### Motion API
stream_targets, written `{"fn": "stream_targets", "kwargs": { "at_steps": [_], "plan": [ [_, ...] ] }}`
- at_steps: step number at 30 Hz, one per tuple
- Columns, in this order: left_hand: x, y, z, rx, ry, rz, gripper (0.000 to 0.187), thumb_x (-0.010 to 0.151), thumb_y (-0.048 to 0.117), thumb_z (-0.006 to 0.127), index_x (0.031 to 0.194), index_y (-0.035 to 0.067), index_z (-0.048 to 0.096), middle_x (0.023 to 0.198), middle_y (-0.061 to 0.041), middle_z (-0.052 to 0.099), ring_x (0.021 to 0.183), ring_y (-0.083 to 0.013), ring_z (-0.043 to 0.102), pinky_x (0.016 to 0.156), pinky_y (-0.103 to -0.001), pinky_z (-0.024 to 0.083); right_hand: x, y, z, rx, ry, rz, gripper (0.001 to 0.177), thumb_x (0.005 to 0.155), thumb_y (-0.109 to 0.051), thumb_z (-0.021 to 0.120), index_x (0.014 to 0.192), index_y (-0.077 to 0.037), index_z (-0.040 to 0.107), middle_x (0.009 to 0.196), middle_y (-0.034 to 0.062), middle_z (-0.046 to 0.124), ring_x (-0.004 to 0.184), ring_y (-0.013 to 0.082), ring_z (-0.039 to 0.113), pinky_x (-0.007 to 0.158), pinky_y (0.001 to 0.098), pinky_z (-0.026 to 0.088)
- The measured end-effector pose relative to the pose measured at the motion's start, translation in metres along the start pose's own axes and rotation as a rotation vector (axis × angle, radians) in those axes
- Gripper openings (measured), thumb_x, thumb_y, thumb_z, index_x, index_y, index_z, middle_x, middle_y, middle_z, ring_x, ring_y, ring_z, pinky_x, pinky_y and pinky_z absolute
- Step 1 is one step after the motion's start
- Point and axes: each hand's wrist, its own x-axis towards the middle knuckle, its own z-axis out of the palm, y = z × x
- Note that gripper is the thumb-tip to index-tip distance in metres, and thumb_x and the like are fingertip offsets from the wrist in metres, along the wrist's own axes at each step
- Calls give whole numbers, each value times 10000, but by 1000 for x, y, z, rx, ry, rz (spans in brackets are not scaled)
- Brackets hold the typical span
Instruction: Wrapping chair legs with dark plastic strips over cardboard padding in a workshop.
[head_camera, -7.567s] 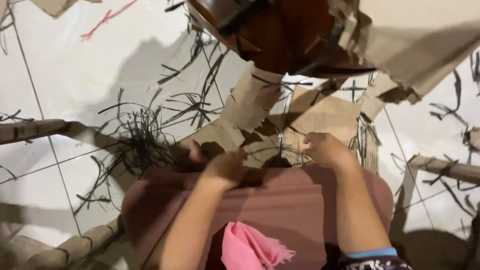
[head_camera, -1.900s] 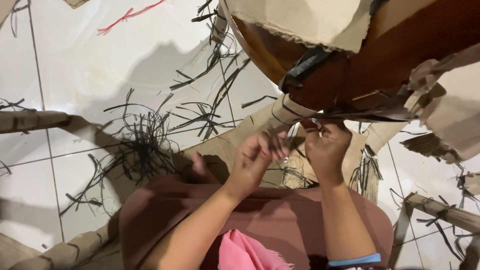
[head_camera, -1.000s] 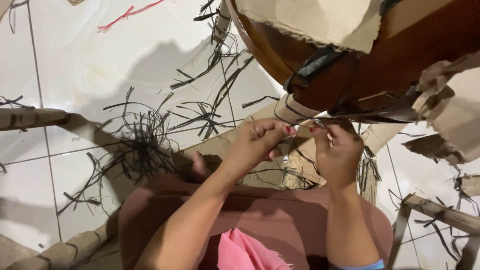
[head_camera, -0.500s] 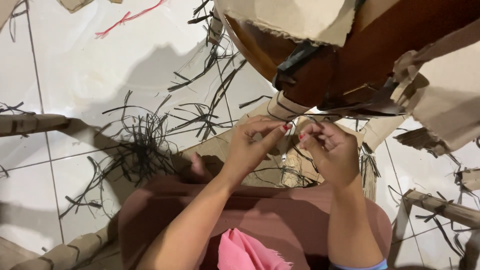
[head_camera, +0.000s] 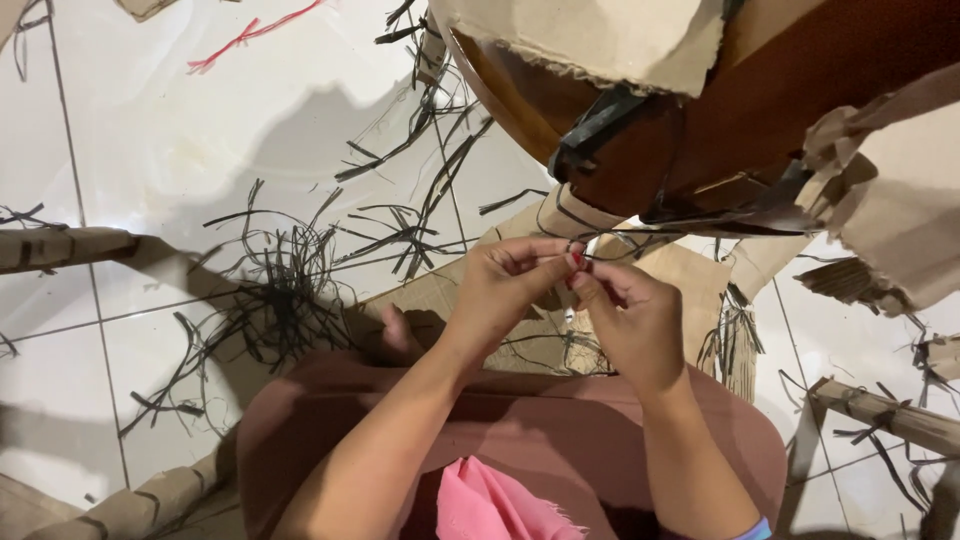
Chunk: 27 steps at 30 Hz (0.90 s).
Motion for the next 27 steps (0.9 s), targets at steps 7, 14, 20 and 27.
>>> {"fn": "stream_targets", "kwargs": {
  "at_steps": [7,14,20,27],
  "plan": [
    [-4,3,-2,-15,8,59,225,848,127,808,1033,2,787,701,-57,743,525,-73,626,423,-195,552,1,10,8,212,119,-17,99,928,-18,786,999,40,749,909,140,775,875,123,690,834,328,597],
    [-5,-4,-3,277,90,376,150,831,138,824,981,122,822,742,-59,764,681,-78,648,684,-281,581,-4,33,19,191,224,-232,53,970,41,731,991,85,711,969,199,766,973,223,720,924,401,579],
    [-8,-9,1,346,105,632,175,860,118,754,1017,169,815,817,-43,784,681,-171,726,892,-357,568,-1,32,30,189,324,-231,118,926,58,787,995,88,696,889,158,745,842,142,685,768,302,561],
    [-5,-21,-1,401,116,755,201,888,71,759,1069,145,804,847,-48,801,786,-189,773,1074,-392,487,5,11,23,-14,363,-441,110,880,142,775,959,67,761,863,166,741,767,275,733,689,351,574]
  ]
}}
